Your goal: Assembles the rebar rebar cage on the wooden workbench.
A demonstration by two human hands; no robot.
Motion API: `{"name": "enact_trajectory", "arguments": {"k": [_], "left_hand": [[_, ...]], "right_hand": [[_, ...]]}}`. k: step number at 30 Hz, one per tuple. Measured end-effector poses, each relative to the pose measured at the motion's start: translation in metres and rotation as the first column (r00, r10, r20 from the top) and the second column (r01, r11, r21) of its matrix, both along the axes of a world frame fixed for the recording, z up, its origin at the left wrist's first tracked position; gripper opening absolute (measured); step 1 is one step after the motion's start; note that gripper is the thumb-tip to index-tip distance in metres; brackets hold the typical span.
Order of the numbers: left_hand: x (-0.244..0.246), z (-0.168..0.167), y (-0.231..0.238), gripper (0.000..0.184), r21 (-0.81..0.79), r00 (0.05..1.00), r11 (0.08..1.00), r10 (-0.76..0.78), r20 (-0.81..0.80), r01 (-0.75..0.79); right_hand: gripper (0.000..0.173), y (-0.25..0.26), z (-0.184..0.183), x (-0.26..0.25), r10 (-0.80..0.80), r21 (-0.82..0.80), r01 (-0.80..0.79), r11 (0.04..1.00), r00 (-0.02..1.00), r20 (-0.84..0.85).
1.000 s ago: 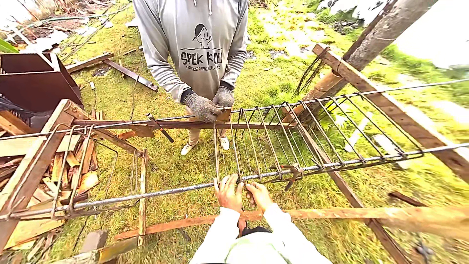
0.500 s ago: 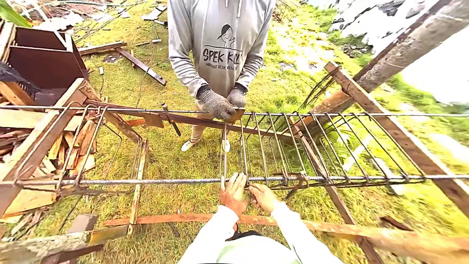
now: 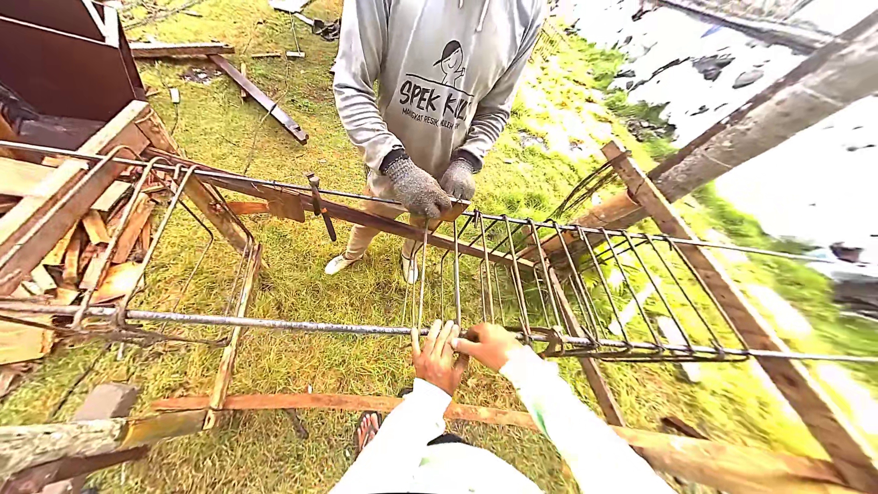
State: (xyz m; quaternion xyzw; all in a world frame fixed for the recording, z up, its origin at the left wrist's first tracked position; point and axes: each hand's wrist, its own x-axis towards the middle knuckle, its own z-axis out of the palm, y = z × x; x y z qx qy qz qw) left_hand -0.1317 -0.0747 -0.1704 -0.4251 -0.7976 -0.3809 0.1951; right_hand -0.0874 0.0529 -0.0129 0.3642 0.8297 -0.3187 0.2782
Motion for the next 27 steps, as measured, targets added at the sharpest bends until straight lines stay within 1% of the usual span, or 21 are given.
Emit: {"name": "enact_trajectory", "arguments": {"k": [1,3,6,8,10,12,15,18,20,21,22,24,27], "left_hand": [[0.0,0.0,-0.001,0.04,-0.002,1.0,1.0,-0.009,0.01,0.009],[-0.003,0.003,-0.002,0.039,-0.003,0.999,1.0,-0.025,0.033,0.025],[-0.001,0.006,-0.005,0.039,-0.011,0.996,0.999,-0.05,0.078,0.051],[-0.003,0.01,-0.007,0.039,-0.018,0.989,0.997,-0.076,0.13,0.079],[-0.003,0.015,-0.008,0.036,0.025,0.982,0.998,-0.068,0.175,0.065],[-0.003,0.021,-0.009,0.028,0.091,0.972,0.995,-0.049,0.228,0.029],[-0.003,0.036,-0.015,0.016,0.079,0.955,0.996,-0.051,0.292,0.029],[-0.01,0.051,-0.021,0.014,-0.027,0.936,0.995,-0.079,0.342,0.094],[-0.02,0.064,-0.022,0.015,-0.142,0.929,0.98,-0.081,0.361,0.141],[-0.027,0.074,-0.021,0.017,-0.217,0.915,0.958,-0.089,0.393,0.186],[-0.034,0.085,-0.019,0.02,-0.309,0.887,0.916,-0.096,0.451,0.256],[-0.053,0.109,-0.011,0.028,-0.456,0.81,0.787,-0.092,0.579,0.415],[-0.077,0.13,0.007,0.032,-0.535,0.739,0.621,-0.109,0.665,0.573]], "right_hand": [[0.062,0.001,-0.005,-0.005,0.055,0.0,-0.055,0.998,0.998,0.025],[0.053,0.008,-0.006,-0.013,0.168,-0.015,-0.168,0.986,0.985,0.035],[0.042,0.009,-0.003,-0.014,0.27,-0.005,-0.27,0.963,0.963,0.023],[0.042,0.01,-0.005,-0.012,0.359,0.05,-0.36,0.932,0.933,0.011],[0.043,0.011,-0.006,-0.01,0.43,0.084,-0.429,0.899,0.903,0.011],[0.043,0.012,-0.004,-0.009,0.457,0.085,-0.457,0.885,0.889,0.013],[0.041,0.012,-0.007,-0.002,0.441,0.09,-0.437,0.895,0.897,-0.024],[0.039,0.014,-0.013,0.002,0.383,0.024,-0.382,0.924,0.921,-0.07],[0.04,0.016,-0.013,-0.001,0.366,-0.024,-0.367,0.93,0.929,-0.047],[0.04,0.016,-0.012,-0.004,0.369,-0.041,-0.369,0.928,0.929,-0.013],[0.04,0.016,-0.01,-0.006,0.378,-0.046,-0.376,0.925,0.926,0.02],[0.039,0.014,-0.008,-0.005,0.401,-0.024,-0.401,0.916,0.915,0.049],[0.038,0.001,-0.004,0.001,0.388,0.072,-0.389,0.918,0.921,0.039]]}}
